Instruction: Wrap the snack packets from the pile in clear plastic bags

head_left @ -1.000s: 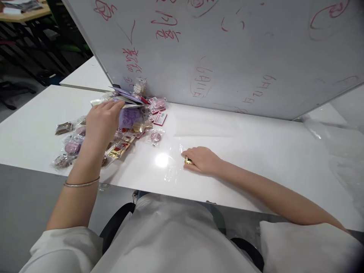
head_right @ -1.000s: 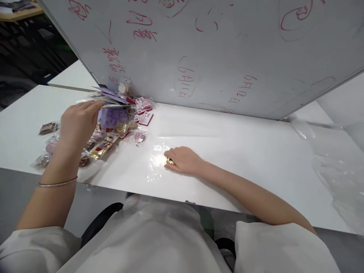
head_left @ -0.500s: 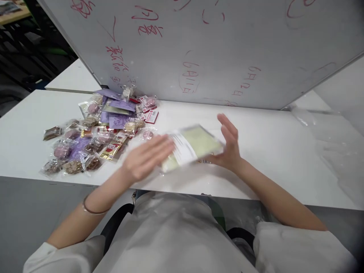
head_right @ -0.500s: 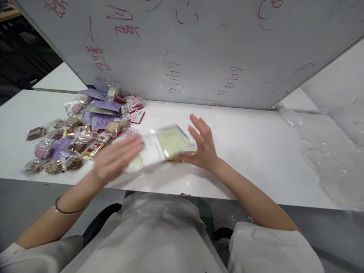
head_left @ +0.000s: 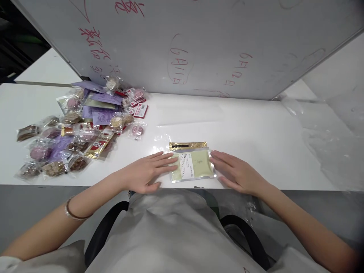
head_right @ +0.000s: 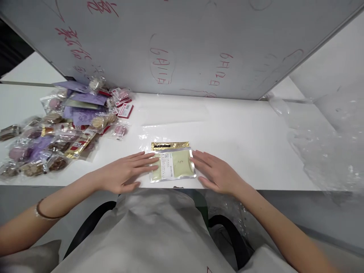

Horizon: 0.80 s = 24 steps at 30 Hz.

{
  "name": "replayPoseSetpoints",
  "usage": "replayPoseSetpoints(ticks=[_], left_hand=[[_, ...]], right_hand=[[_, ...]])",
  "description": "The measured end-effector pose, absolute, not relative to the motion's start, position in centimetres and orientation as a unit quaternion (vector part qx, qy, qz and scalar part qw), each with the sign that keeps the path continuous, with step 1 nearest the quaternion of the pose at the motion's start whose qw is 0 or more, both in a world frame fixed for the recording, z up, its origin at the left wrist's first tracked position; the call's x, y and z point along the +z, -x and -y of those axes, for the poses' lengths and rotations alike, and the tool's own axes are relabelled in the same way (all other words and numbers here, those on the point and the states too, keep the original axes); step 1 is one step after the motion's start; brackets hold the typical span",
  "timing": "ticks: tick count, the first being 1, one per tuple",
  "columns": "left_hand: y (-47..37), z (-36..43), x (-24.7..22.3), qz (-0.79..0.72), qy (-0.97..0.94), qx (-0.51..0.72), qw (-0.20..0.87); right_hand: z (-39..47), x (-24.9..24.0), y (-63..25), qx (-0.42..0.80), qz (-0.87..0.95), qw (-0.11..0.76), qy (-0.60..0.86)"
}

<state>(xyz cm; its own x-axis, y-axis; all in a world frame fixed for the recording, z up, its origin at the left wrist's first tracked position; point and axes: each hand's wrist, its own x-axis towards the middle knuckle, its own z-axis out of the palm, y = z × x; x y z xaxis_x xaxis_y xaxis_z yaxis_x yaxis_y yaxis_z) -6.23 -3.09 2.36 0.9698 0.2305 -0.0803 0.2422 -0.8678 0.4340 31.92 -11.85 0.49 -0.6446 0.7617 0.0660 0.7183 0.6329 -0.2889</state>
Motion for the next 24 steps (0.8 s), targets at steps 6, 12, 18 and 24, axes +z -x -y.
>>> replayPoseSetpoints(ticks=[6, 12, 18, 24], left_hand=[[10.1, 1.9, 3.2, -0.161, -0.957, -0.056, 0.234], [10.8, 1.4, 3.3, -0.180, -0.953, -0.084, 0.229], [9.3, 1.0, 2.5, -0.189, -0.963, -0.040, 0.186], [8.7, 1.1, 2.7, -0.184, -0.971, 0.012, 0.151]], right_hand=[[14.3, 1.0, -35.0, 0.240, 0.860, 0.045, 0.449], [13.6, 1.9, -35.0, 0.241, 0.868, -0.008, 0.435], [11.9, 1.5, -33.3, 0.242, 0.868, 0.039, 0.432], [11.3, 1.4, -36.1, 0.164, 0.854, 0.096, 0.485]])
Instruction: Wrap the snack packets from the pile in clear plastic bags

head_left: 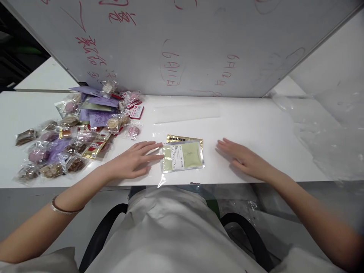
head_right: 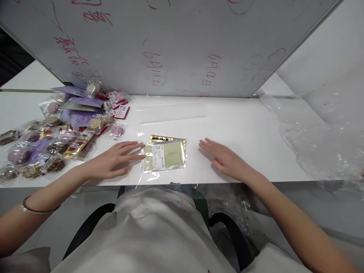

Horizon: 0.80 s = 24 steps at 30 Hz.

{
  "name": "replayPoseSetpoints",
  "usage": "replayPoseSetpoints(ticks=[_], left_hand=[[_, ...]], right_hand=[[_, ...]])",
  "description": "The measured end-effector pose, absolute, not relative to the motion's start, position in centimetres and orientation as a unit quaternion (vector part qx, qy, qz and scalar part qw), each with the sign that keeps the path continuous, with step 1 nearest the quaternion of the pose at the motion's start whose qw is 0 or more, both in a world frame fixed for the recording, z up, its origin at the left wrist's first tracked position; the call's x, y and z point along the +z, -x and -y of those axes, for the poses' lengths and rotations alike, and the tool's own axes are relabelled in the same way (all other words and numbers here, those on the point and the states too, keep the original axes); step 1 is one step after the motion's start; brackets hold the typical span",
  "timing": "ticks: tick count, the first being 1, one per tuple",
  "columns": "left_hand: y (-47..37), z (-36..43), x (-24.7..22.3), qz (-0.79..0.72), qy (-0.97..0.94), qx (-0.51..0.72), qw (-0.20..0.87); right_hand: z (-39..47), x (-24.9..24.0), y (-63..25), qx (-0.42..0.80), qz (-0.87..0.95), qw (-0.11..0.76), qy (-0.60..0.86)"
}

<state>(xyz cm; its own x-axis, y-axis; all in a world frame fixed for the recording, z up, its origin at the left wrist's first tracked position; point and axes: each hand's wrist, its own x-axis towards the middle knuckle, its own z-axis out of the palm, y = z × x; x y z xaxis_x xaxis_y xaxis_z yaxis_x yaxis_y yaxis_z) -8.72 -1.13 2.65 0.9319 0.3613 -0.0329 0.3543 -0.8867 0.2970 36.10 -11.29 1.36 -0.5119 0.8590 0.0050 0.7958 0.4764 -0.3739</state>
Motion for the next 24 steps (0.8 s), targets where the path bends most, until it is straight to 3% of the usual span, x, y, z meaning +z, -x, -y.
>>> replayPoseSetpoints(ticks=[6, 12, 17, 21, 24], left_hand=[[8.6, 1.2, 1.6, -0.190, -0.974, 0.078, 0.098], [6.9, 1.7, 2.0, -0.154, -0.987, 0.044, 0.031], [4.7, 1.2, 1.8, -0.085, -0.977, 0.049, 0.189], [4.9, 0.0, 1.1, -0.163, -0.912, 0.112, 0.359], [5.7, -0.5, 1.7, -0.270, -0.832, 0.128, 0.467]], right_hand=[[11.2, 1.1, -40.6, 0.065, 0.824, 0.080, 0.557], [10.6, 0.0, -40.0, 0.041, 0.821, 0.072, 0.565], [10.1, -0.4, -38.1, 0.104, 0.800, 0.134, 0.575], [9.8, 1.0, -38.6, 0.282, 0.732, 0.200, 0.587], [10.4, 2.9, -39.6, 0.417, 0.730, 0.233, 0.488]])
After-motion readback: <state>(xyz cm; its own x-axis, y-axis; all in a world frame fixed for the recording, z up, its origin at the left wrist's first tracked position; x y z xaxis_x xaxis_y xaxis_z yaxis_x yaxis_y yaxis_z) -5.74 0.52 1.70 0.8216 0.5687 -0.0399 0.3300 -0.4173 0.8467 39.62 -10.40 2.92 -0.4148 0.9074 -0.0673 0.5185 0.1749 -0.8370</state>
